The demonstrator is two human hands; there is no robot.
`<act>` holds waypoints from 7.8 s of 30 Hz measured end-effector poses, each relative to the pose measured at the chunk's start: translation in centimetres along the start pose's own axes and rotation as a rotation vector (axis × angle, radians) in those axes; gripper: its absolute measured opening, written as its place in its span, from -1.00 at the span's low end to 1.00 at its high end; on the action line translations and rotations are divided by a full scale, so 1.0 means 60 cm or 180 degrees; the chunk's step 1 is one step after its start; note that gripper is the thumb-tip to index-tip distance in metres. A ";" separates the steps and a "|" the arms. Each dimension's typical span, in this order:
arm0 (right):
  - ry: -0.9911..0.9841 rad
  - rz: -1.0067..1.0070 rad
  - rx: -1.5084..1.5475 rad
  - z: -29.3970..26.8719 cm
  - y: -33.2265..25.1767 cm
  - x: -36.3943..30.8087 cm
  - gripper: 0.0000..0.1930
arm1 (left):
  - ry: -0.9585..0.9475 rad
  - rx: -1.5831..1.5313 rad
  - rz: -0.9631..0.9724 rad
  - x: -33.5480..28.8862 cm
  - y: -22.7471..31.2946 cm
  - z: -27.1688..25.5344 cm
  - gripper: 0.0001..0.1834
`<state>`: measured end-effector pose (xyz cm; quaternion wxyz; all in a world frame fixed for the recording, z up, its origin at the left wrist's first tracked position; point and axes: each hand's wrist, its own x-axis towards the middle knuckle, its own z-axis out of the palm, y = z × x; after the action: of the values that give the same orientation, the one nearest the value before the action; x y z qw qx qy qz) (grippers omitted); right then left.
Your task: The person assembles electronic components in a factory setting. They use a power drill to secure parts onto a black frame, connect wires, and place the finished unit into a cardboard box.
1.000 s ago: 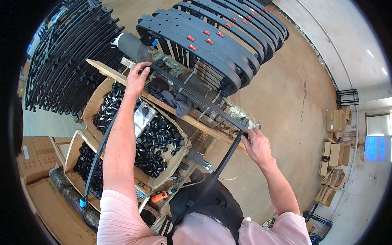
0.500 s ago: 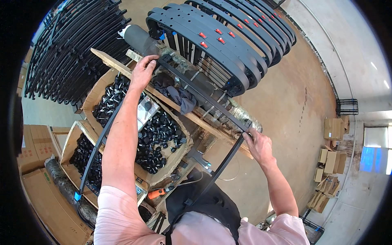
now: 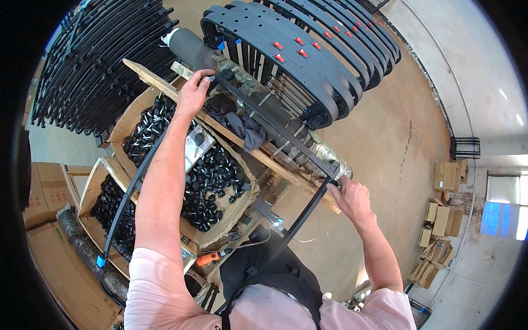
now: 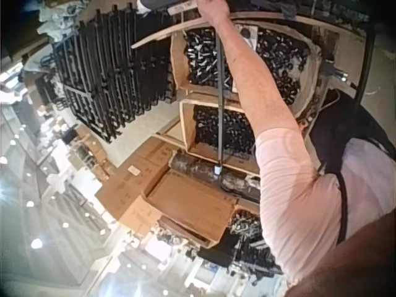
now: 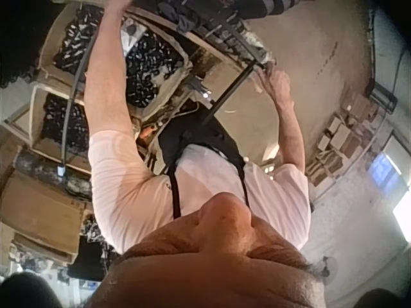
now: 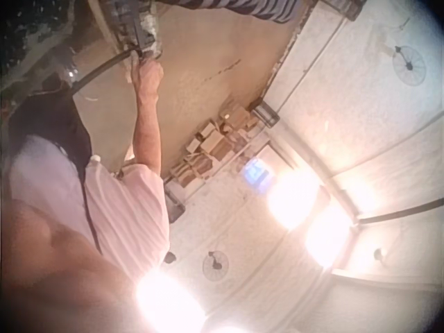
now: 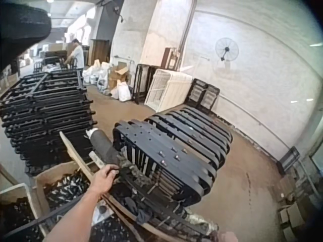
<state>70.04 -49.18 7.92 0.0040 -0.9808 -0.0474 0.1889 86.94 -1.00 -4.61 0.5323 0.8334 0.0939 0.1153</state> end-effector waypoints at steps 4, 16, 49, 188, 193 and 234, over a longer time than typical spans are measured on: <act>-0.0096 0.0235 -0.0283 -0.009 -0.015 0.008 -0.56 | 0.0081 0.0417 0.0011 -0.004 0.016 0.000 -0.65; 0.0192 -0.0130 -0.0080 0.021 -0.017 0.022 -0.61 | 0.0092 -0.0223 0.0154 -0.003 -0.004 -0.001 -0.67; -0.0752 -0.0519 -0.1525 -0.037 -0.031 0.038 -0.61 | 0.0044 0.0022 0.0065 -0.009 0.010 -0.007 -0.68; 0.0495 -0.0974 -0.1036 0.052 0.001 0.042 -0.52 | -0.0280 0.3532 -0.0910 -0.183 -0.189 -0.392 -0.72; 0.0380 -0.0666 -0.0998 0.065 0.017 0.030 -0.57 | -0.1566 0.4886 -0.0638 -0.213 -0.264 -0.392 -0.64; -0.0141 -0.2443 0.1341 -0.071 -0.339 -0.015 -0.46 | 0.0110 0.0372 -0.1411 -0.485 0.117 -0.297 -0.57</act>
<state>68.95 -28.98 12.73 0.2728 -0.8656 -0.3690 0.2002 54.13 3.38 6.37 0.4938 0.8197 0.2904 0.0041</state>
